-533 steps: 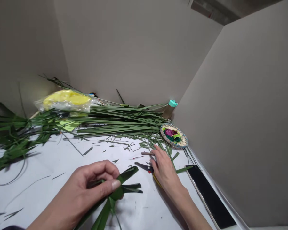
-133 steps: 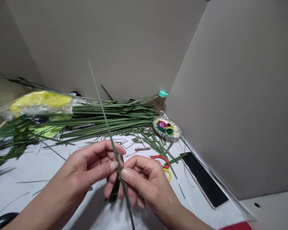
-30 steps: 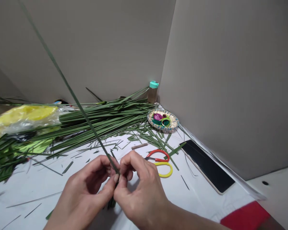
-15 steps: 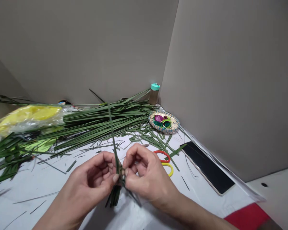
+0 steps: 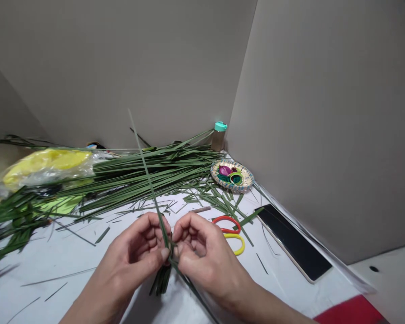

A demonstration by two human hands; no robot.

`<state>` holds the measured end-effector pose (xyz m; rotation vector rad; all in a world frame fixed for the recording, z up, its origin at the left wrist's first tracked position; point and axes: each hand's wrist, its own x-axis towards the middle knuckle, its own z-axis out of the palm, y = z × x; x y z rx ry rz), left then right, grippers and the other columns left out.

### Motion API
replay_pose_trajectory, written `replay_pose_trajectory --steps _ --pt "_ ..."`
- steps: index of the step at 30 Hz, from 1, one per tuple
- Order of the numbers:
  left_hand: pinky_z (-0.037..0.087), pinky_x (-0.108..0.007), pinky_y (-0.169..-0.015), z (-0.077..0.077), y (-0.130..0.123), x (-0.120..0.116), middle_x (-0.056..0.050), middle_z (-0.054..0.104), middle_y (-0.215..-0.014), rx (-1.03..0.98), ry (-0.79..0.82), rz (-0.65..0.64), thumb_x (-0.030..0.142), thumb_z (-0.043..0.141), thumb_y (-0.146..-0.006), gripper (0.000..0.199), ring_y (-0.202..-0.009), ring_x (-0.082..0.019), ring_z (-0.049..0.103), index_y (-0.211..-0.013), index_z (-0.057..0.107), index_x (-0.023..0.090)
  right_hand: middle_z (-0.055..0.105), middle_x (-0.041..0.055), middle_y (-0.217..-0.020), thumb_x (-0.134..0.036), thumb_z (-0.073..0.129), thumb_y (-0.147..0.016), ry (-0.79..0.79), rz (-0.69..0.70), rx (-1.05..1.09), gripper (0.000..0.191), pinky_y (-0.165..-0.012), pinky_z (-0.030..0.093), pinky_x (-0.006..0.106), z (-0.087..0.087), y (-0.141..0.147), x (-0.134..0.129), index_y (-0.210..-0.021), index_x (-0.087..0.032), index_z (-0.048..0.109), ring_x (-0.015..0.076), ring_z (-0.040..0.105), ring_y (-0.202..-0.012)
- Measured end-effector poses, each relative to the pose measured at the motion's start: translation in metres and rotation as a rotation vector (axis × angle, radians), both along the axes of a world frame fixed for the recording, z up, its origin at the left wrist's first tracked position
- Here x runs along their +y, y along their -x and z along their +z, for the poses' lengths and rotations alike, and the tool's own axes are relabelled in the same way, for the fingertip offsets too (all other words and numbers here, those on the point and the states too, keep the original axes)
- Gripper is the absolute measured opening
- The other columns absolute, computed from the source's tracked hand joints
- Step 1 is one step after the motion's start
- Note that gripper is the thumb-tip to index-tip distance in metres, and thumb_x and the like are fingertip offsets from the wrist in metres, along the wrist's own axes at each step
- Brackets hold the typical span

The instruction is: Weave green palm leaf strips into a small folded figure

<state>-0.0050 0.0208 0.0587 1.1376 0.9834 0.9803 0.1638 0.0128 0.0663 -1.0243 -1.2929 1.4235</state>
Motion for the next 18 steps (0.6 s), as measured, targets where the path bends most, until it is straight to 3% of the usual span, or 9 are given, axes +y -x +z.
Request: replay_pose_trajectory --steps 6,9,13,18 --pt "0.053 -0.027 -0.076 0.003 -0.001 -0.003 0.004 0.069 -0.085 0.003 -0.02 -0.013 0.04 0.084 -0.08 0.018 -0.084 -0.02 0.062 -0.088 0.072 0.032 0.056 -0.0016 -0.084 -0.039 0.071 -0.077 0.017 0.115 0.198 0.028 -0.073 0.044 0.026 0.002 -0.006 0.0 -0.091 -0.02 0.056 0.0133 0.052 -0.077" --pt "0.053 -0.026 -0.078 0.006 -0.001 -0.006 0.004 0.068 -0.088 -0.003 -0.04 0.023 0.041 0.079 -0.084 0.012 -0.088 -0.02 0.062 -0.087 0.072 0.031 0.054 -0.0021 -0.084 -0.037 0.074 -0.076 0.008 0.11 0.183 0.029 -0.073 0.042 0.026 0.0 -0.004 0.0 -0.092 -0.02 0.057 0.0129 0.049 -0.077" --pt "0.05 -0.022 -0.069 0.005 -0.002 -0.007 0.004 0.066 -0.08 0.002 -0.111 0.081 0.041 0.077 -0.086 0.013 -0.08 -0.017 0.059 -0.082 0.072 0.03 0.053 -0.0033 -0.077 -0.03 0.071 -0.076 -0.03 0.071 0.086 0.017 -0.069 0.037 0.028 0.001 0.001 -0.001 -0.083 -0.02 0.059 0.012 0.045 -0.07" --pt "0.051 -0.026 -0.068 -0.001 -0.001 -0.002 0.004 0.063 -0.076 0.037 -0.209 0.146 0.042 0.079 -0.085 0.017 -0.075 -0.019 0.058 -0.078 0.07 0.029 0.049 -0.0044 -0.073 -0.029 0.066 -0.076 -0.067 0.097 0.058 0.013 -0.063 0.033 0.027 0.003 0.005 -0.004 -0.08 -0.021 0.057 0.0114 0.041 -0.065"
